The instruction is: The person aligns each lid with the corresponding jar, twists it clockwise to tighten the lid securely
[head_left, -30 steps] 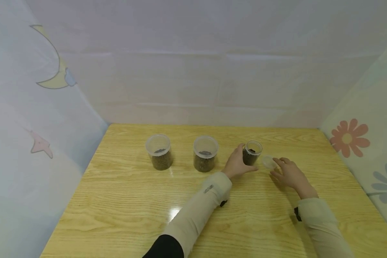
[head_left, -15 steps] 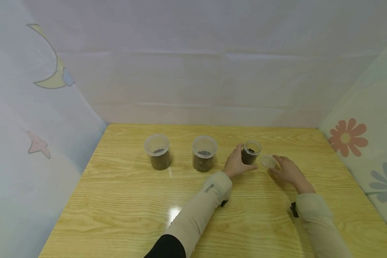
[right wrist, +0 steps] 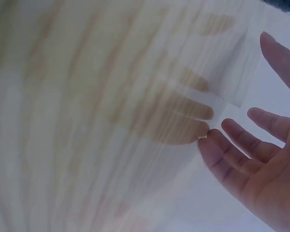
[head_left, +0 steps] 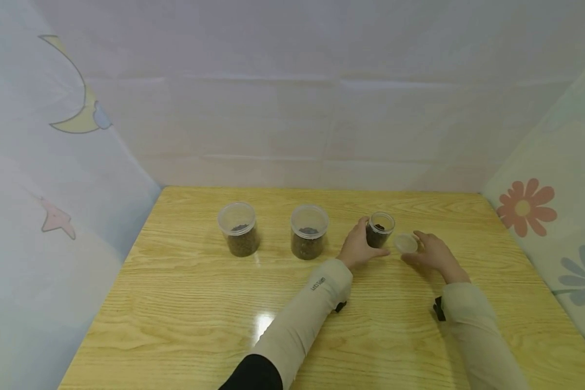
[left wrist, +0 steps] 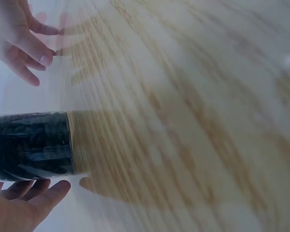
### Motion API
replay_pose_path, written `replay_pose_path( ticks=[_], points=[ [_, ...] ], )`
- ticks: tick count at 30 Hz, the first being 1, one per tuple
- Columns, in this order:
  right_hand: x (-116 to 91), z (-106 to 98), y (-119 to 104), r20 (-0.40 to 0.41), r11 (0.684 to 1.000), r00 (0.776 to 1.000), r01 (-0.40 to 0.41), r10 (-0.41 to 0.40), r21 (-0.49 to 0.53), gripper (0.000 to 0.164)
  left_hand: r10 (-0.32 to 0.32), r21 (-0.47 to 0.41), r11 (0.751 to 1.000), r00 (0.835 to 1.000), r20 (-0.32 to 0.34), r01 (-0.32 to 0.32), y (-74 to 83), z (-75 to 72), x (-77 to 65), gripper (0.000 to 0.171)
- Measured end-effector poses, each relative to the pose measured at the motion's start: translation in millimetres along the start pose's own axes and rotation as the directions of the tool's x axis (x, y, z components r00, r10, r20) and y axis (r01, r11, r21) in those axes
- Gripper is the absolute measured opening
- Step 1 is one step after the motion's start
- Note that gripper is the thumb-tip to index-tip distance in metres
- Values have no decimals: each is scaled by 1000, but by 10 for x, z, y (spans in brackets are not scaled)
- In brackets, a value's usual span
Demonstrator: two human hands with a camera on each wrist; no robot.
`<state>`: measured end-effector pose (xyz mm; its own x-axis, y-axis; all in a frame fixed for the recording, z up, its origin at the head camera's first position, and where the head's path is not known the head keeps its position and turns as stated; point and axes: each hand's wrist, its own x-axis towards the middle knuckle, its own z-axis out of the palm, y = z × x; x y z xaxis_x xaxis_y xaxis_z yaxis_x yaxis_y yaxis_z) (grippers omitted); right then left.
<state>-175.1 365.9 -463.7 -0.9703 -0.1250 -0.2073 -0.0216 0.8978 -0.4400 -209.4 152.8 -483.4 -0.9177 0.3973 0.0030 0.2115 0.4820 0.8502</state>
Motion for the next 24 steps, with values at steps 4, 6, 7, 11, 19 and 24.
replay_pose_path(
  ticks=[4,6,7,11,19,24],
  points=[
    [51,16,21,3,999,1000,-19,19,29,89,13,-8,1000,1000,-8,-13,-24,19,12,90],
    [69,20,29,5,999,1000,-25,25,39,90,20,-11,1000,1000,-11,-21,-30,27,16,89],
    [75,20,29,9,999,1000,-29,28,41,90,24,-13,1000,1000,-14,-24,-33,31,17,89],
    [101,18,17,25,999,999,-36,35,37,89,29,-14,999,999,-21,-29,-48,44,29,86],
    [179,39,15,41,998,999,-30,28,56,83,17,-22,1000,1000,-14,-17,-34,25,11,81],
    [225,60,39,36,998,999,-29,26,63,76,23,-23,999,1000,-21,-24,-9,6,-7,70]
  ],
)
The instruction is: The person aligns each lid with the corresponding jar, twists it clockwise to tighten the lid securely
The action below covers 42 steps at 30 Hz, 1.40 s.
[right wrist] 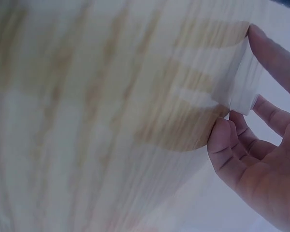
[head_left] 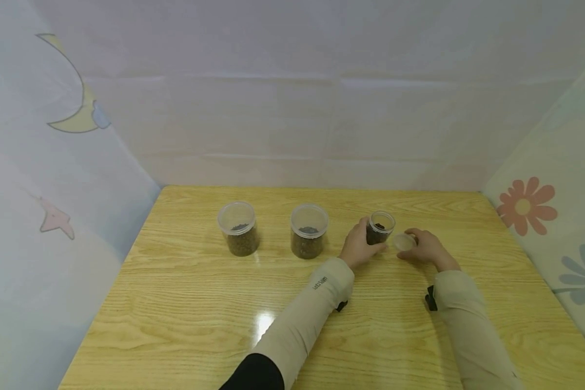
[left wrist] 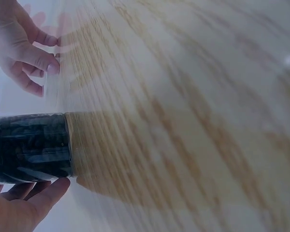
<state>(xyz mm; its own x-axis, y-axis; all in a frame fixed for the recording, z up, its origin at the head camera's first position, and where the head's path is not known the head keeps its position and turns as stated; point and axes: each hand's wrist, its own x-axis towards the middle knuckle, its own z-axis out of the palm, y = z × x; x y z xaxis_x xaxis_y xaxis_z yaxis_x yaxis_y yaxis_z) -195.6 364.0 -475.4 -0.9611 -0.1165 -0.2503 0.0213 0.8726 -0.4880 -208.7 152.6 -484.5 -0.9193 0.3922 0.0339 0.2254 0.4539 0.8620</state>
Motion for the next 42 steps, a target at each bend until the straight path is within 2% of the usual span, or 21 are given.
replay_pose_path(
  ticks=[9,19,26,35,42],
  points=[
    [-5,-2,8,1,1000,1000,9,-9,-8,72,-9,14,1000,1000,4,9,36,-22,-16,64],
    [-20,-20,-10,9,1000,1000,-3,3,-4,74,28,38,999,1000,3,-28,5,-10,-13,63],
    [-3,-14,95,-1,998,999,43,-43,35,80,29,42,999,1000,12,-30,11,-20,-37,63],
    [-84,-17,-49,-14,999,1000,13,-14,-32,72,44,59,997,999,33,-45,-11,-52,-57,63],
    [-160,-16,-97,-26,999,1000,-5,4,-42,70,6,66,998,999,52,-9,10,-82,-81,63]
  ],
)
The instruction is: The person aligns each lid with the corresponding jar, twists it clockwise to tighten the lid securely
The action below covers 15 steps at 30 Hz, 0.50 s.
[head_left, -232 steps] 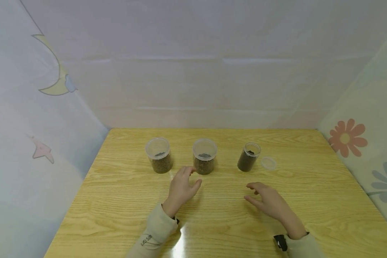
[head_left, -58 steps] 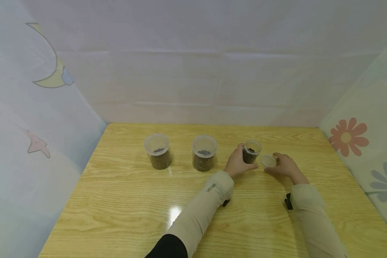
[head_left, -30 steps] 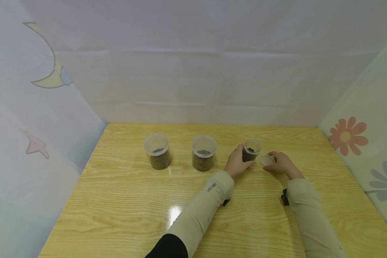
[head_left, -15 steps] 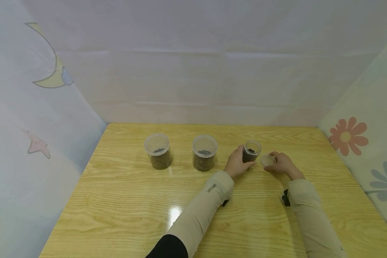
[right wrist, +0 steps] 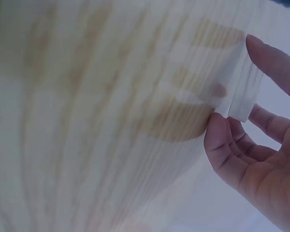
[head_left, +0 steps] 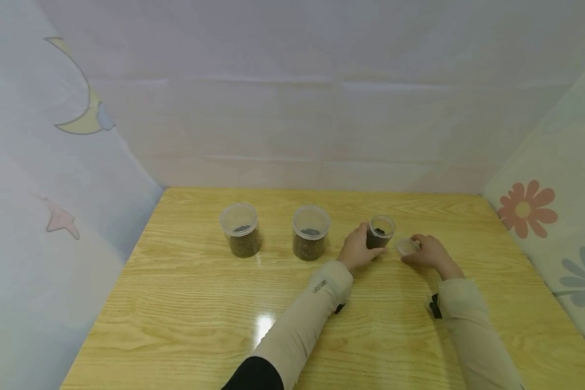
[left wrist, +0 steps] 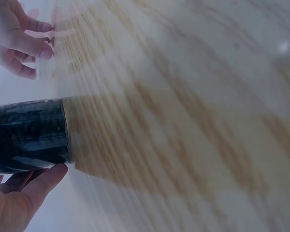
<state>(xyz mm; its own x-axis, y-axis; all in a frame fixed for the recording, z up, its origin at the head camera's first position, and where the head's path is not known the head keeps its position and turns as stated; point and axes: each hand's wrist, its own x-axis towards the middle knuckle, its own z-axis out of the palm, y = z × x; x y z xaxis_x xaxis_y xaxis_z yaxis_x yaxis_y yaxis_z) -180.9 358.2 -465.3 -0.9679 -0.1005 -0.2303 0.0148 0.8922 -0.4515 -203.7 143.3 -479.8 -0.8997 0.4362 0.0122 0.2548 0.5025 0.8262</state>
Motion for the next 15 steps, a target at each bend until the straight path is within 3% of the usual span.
replay_pose_path(
  ticks=[8,15],
  points=[
    [-46,1,24,-8,1000,1000,5,-5,-1,78,16,31,999,1000,-12,-16,-32,-5,-4,65],
    [-103,-3,-56,1,1000,1000,-11,11,-18,75,37,69,997,999,-10,-36,-43,-16,-20,66]
  ],
)
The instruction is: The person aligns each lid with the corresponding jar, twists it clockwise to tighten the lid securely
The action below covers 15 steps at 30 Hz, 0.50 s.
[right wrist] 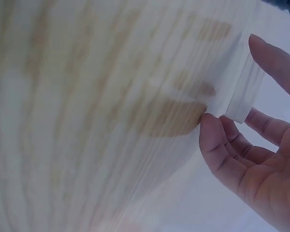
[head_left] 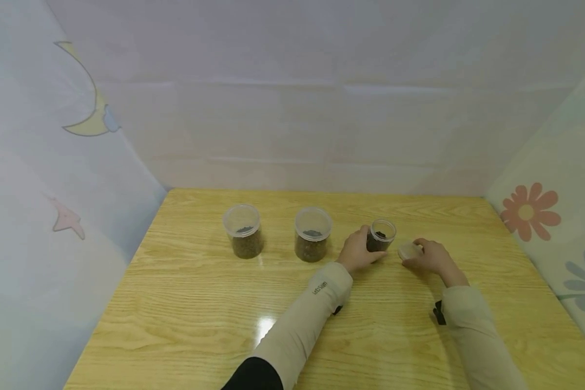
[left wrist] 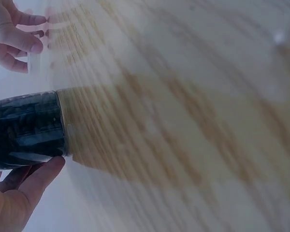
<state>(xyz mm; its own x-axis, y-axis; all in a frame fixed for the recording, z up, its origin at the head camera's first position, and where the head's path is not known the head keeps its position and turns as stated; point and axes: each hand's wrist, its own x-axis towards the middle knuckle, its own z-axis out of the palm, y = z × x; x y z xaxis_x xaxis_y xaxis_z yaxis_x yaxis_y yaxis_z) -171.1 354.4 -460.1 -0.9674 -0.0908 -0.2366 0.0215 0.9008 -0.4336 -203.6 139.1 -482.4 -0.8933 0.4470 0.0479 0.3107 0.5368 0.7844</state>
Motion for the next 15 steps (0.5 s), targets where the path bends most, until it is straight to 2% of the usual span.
replay_pose_path(
  ticks=[15],
  points=[
    [-67,12,-86,-53,1000,998,13,-14,-12,72,10,0,1000,1000,2,-10,4,-32,-31,64]
  ],
)
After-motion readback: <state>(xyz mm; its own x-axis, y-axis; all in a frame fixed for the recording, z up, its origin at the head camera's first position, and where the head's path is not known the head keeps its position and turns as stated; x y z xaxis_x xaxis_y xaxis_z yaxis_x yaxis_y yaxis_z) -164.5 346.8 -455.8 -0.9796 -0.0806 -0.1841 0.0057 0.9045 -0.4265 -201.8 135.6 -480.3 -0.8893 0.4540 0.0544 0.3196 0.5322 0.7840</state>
